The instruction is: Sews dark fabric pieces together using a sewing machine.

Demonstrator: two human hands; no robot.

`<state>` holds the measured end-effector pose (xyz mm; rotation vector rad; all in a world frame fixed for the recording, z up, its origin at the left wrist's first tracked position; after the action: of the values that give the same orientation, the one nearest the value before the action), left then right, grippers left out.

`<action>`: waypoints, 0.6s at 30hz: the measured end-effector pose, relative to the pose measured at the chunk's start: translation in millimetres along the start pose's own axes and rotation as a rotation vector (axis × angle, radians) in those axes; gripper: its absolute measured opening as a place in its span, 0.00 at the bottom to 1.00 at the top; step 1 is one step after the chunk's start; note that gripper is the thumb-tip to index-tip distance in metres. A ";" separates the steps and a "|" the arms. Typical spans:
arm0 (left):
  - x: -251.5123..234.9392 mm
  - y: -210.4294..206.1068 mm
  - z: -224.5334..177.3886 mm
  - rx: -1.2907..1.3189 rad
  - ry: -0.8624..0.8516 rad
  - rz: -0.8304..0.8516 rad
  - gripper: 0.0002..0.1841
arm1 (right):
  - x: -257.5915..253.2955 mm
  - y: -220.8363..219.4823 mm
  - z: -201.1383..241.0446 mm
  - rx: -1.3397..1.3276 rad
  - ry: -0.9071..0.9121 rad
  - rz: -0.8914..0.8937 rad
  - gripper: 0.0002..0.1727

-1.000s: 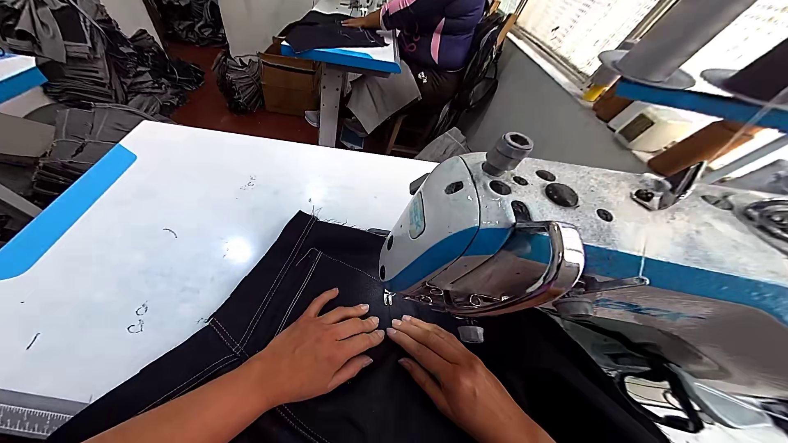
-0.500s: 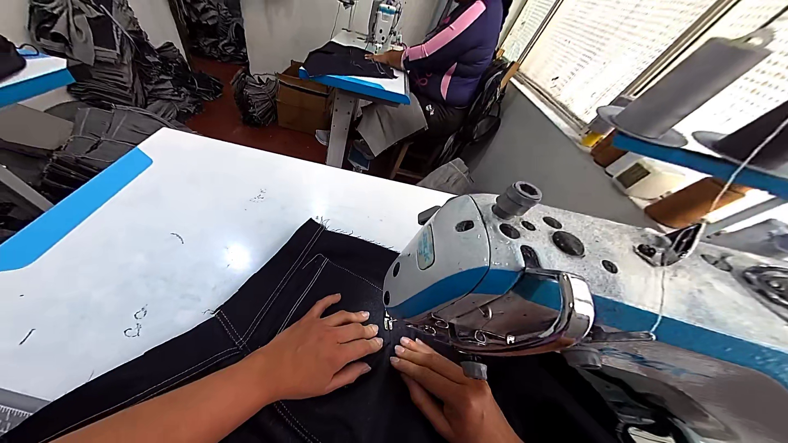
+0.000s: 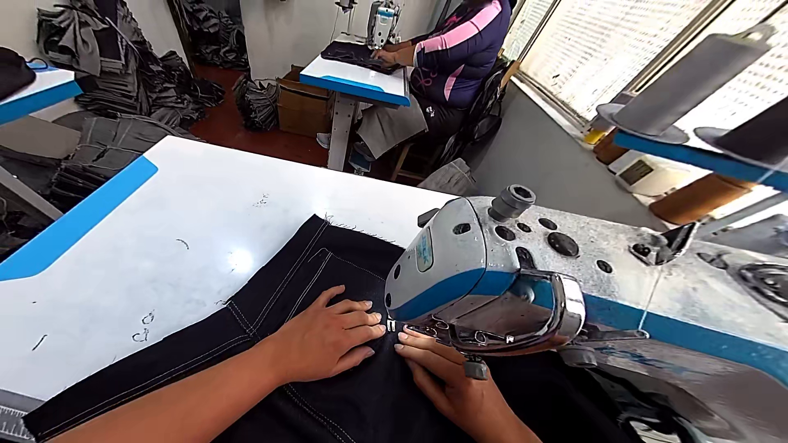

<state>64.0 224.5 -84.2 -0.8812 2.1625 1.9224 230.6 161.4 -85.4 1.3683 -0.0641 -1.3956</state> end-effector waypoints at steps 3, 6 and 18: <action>-0.8 0.5 0.8 0.003 -0.006 -0.010 0.21 | -0.2 -0.5 -0.4 -0.002 -0.007 -0.004 0.12; -0.9 0.0 0.4 0.005 -0.006 -0.002 0.21 | -0.8 0.9 -0.6 -0.027 -0.016 0.006 0.13; -1.3 -0.3 -0.2 -0.029 -0.026 -0.019 0.21 | 1.1 21.0 -25.1 -0.287 -0.275 -0.166 0.35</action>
<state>65.3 224.7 -83.8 -0.8731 2.1095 1.9502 262.1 168.3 -80.0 0.9569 0.0691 -1.6556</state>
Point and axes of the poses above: each hand's wrist, its own x-axis away from the middle knuckle, its own y-axis out of the back of the hand, z = x × y, the point moved 8 cm from there along -x, towards the middle knuckle, and after that the axes turned 5 degrees about -z, right-handed, at the moved point
